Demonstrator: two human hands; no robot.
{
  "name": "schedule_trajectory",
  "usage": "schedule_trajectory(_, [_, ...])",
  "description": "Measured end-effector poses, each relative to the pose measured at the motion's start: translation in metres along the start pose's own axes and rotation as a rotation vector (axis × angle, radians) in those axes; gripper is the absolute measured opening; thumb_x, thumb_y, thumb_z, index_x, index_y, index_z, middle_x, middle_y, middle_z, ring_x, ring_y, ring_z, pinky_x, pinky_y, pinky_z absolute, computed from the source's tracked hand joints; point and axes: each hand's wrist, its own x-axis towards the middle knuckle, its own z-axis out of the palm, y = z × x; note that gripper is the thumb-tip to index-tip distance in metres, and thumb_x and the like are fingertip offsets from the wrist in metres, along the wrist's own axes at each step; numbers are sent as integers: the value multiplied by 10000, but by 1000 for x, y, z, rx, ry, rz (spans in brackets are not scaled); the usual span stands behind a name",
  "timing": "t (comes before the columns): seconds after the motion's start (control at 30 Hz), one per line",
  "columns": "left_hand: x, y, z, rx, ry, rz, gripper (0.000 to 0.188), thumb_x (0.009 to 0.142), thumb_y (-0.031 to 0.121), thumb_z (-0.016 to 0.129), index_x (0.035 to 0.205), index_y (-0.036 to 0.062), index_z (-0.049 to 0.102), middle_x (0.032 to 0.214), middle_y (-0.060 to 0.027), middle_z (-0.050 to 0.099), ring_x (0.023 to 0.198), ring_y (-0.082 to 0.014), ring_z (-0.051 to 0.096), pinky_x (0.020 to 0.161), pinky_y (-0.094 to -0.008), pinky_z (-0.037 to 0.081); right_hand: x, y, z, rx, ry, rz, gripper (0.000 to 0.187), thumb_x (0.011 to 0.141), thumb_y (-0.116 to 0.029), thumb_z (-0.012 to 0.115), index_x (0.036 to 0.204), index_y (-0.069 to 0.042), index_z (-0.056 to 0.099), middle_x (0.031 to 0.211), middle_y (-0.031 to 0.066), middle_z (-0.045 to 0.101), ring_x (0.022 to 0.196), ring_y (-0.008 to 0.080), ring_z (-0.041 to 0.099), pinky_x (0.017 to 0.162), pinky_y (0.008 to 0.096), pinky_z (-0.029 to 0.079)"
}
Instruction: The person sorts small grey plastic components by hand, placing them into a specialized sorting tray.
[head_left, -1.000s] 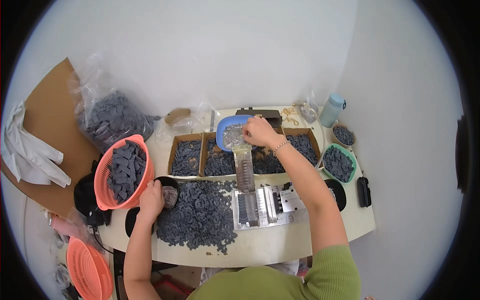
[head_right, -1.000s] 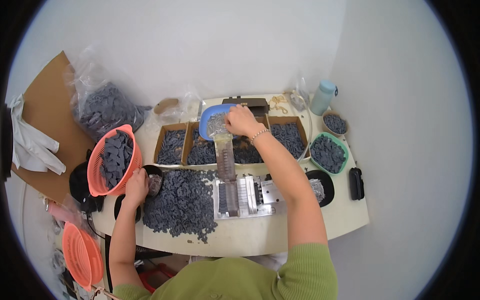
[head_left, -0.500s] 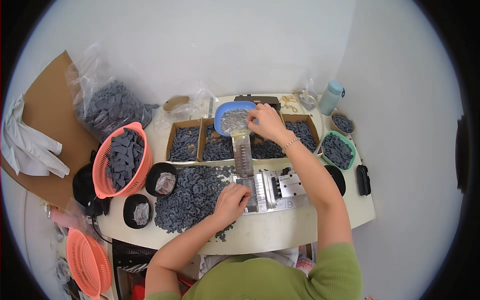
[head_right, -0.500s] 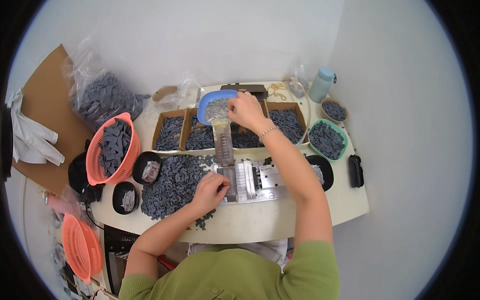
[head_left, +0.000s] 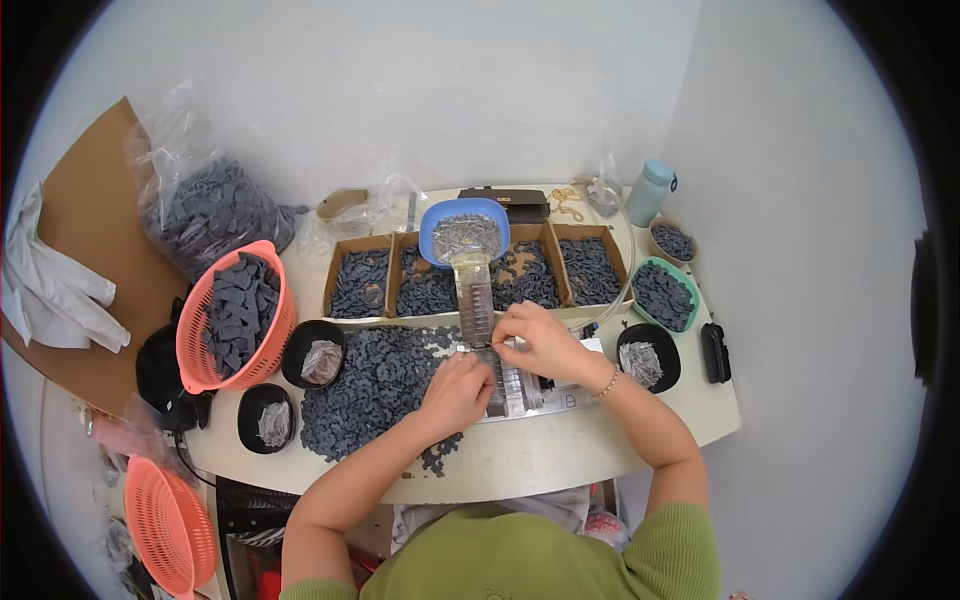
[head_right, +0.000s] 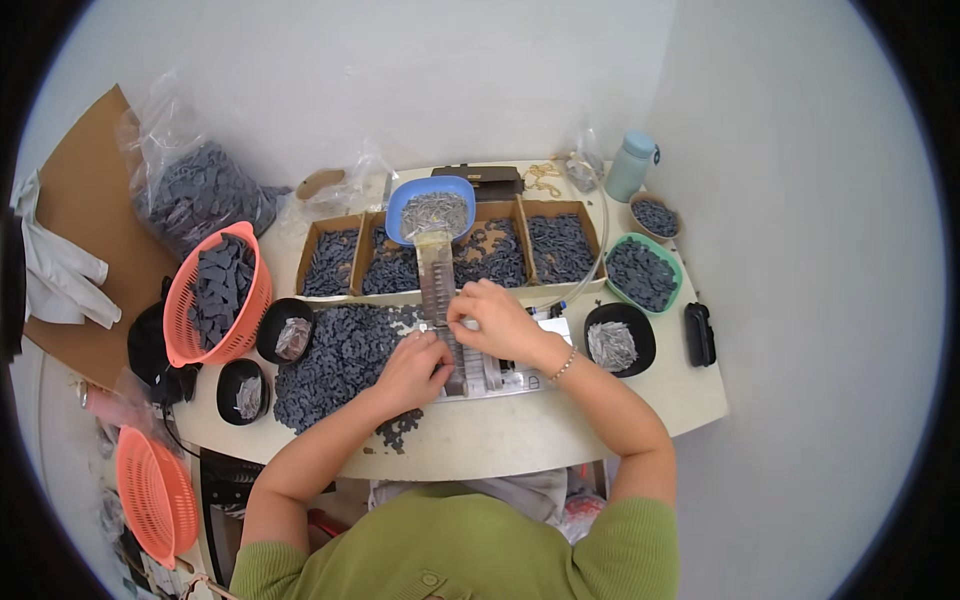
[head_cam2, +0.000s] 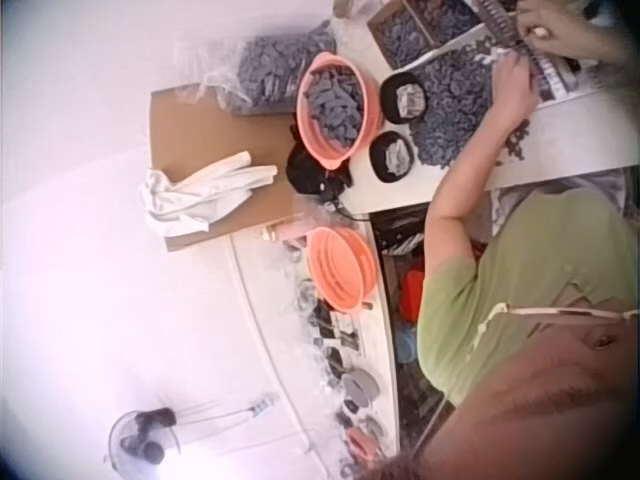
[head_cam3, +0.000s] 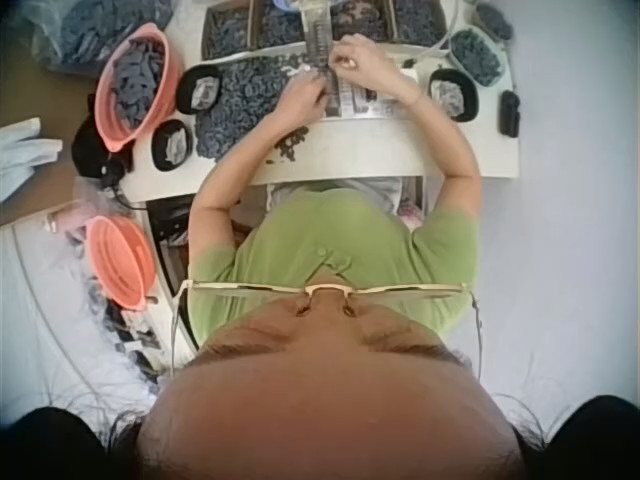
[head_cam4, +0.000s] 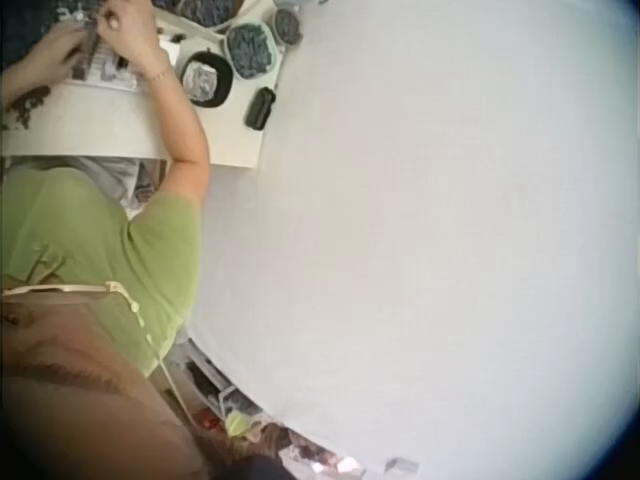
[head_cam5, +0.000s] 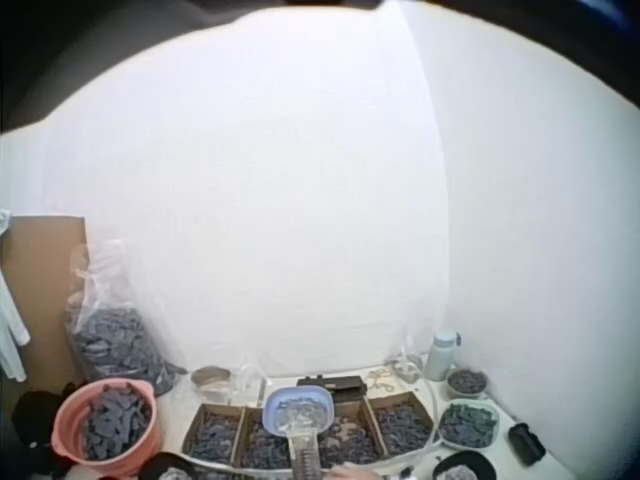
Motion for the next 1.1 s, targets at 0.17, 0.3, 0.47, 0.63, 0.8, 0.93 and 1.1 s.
schedule_trajectory(0.17, [2, 0, -3, 93, -33, -15, 95, 769, 57, 656, 799, 43, 568, 844, -139, 582, 882, -335, 555, 779, -413, 453, -3, -1, 13, -77, -48, -19, 77, 789, -149, 630, 817, -80, 613, 816, 99, 594, 827, 302, 574, 739, 413, 477])
schedule_trajectory(0.3, [-13, -4, -49, -29, 245, -213, 124, 807, 19, 632, 921, 21, 585, 852, -159, 601, 856, -340, 594, 749, -405, 479, -7, -9, 32, -277, -139, 36, 80, 788, -119, 601, 852, -71, 609, 821, 102, 608, 780, 301, 624, 665, 385, 525])
schedule_trajectory(0.47, [-49, -67, -107, 384, 483, -244, 82, 794, -13, 597, 869, 16, 616, 837, -148, 587, 836, -332, 563, 747, -420, 460, -9, -13, 46, -535, -86, -57, 98, 752, -68, 589, 841, -27, 592, 800, 98, 582, 795, 279, 613, 710, 381, 524])
schedule_trajectory(0.63, [-71, -96, -120, 666, 470, -350, 158, 765, -5, 599, 897, 37, 675, 847, -121, 583, 830, -319, 556, 729, -408, 449, -12, -14, 47, -464, -88, -58, 119, 758, -57, 576, 867, -25, 612, 841, 98, 582, 850, 260, 599, 739, 359, 515])
schedule_trajectory(0.8, [-35, -32, -75, 247, 321, -74, 225, 766, 26, 636, 990, 11, 655, 903, -136, 608, 857, -320, 567, 736, -420, 461, -24, -7, 35, -402, -10, -94, 242, 754, -51, 591, 987, -21, 649, 895, 97, 594, 856, 249, 585, 762, 359, 476])
schedule_trajectory(0.93, [-28, -3, -24, 197, 78, -6, 538, 795, 198, 692, 1223, -75, 514, 1213, -229, 520, 1110, -373, 511, 951, -435, 413, -35, -14, 36, -447, 2, -68, 299, 753, -74, 595, 1042, -33, 658, 969, 83, 595, 922, 237, 555, 796, 349, 430])
schedule_trajectory(1.1, [-27, 1, 0, 273, -24, 3, 681, 838, 340, 651, 1297, -112, 433, 1365, -260, 400, 1289, -388, 373, 1070, -471, 299, -36, -21, 35, -579, 8, -129, 325, 782, -124, 553, 1075, -13, 641, 998, 82, 573, 944, 224, 532, 818, 343, 418])
